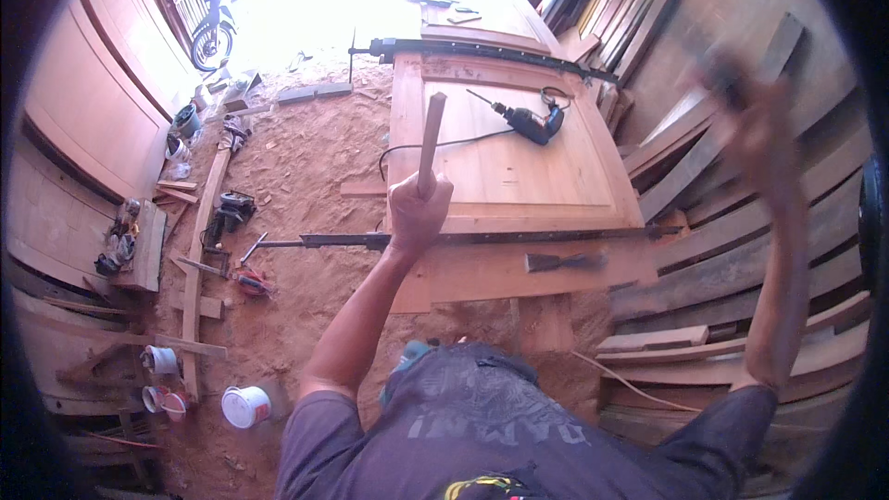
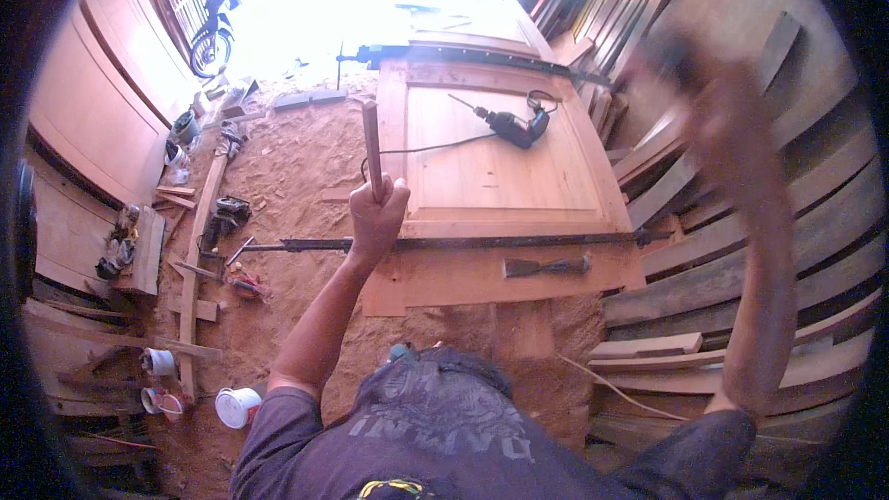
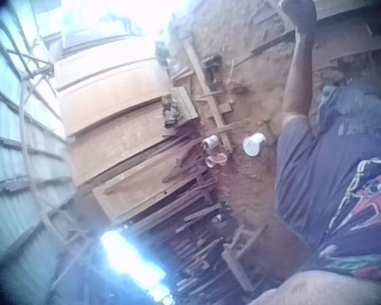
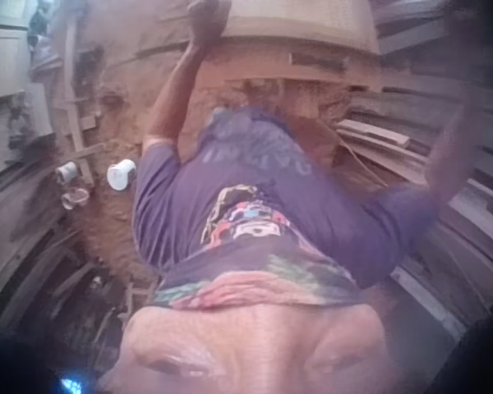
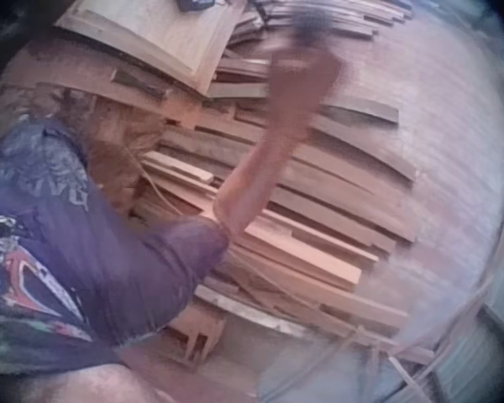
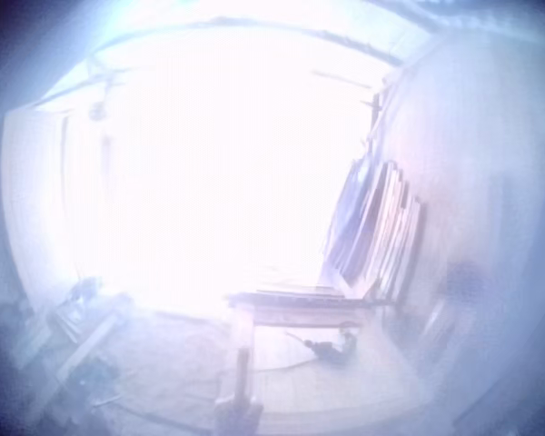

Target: The person uses a chisel and hammer to shape and smooth a thin wooden strip, repeatedly striking the chisel to remove material. The person also uses a power drill on the wooden structure.

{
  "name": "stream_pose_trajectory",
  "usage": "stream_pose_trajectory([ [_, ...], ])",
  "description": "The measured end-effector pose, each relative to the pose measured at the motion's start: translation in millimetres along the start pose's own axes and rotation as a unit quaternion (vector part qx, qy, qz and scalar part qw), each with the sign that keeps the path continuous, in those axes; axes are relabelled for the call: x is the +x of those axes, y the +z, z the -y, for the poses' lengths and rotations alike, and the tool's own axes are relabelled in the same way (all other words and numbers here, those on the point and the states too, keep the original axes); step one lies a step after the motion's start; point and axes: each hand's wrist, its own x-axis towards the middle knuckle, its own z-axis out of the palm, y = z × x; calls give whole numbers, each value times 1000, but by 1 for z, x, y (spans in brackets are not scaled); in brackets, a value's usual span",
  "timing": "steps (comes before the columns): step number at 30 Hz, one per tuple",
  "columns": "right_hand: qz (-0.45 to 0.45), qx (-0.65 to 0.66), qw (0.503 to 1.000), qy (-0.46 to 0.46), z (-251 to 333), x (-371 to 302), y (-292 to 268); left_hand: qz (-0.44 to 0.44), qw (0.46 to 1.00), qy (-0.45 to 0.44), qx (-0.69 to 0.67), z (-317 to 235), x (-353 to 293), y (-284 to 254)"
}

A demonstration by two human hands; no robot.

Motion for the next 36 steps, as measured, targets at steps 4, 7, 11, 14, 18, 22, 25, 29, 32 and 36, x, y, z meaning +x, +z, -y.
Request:
stream_pose_trajectory([
  [4,-244,-215,942,-83,-17,15,-37,11,1000,-6,-27,-4,3,7],
  [7,-15,-173,982,-72,17,-9,18,45,998,9,-53,-8,4,35],
  [11,178,85,980,-27,28,-46,119,-5,998,52,29,-5,13,3],
  [14,124,199,969,71,19,-85,121,44,999,1,14,-14,2,-11],
  [18,132,352,881,287,59,-179,150,-21,997,-61,-48,47,-62,-52],
  [22,149,421,738,505,110,-263,169,-99,908,-407,19,148,-172,-103],
  [25,111,495,632,586,141,-282,173,-23,801,-544,-249,172,-162,-96],
  [29,94,506,585,627,167,-263,165,65,685,-575,-443,200,-159,-99],
  [32,90,513,584,622,178,-276,168,84,650,-583,-480,194,-152,-94],
  [36,96,516,546,654,200,-263,163,79,636,-580,-503,238,-172,-102],
])
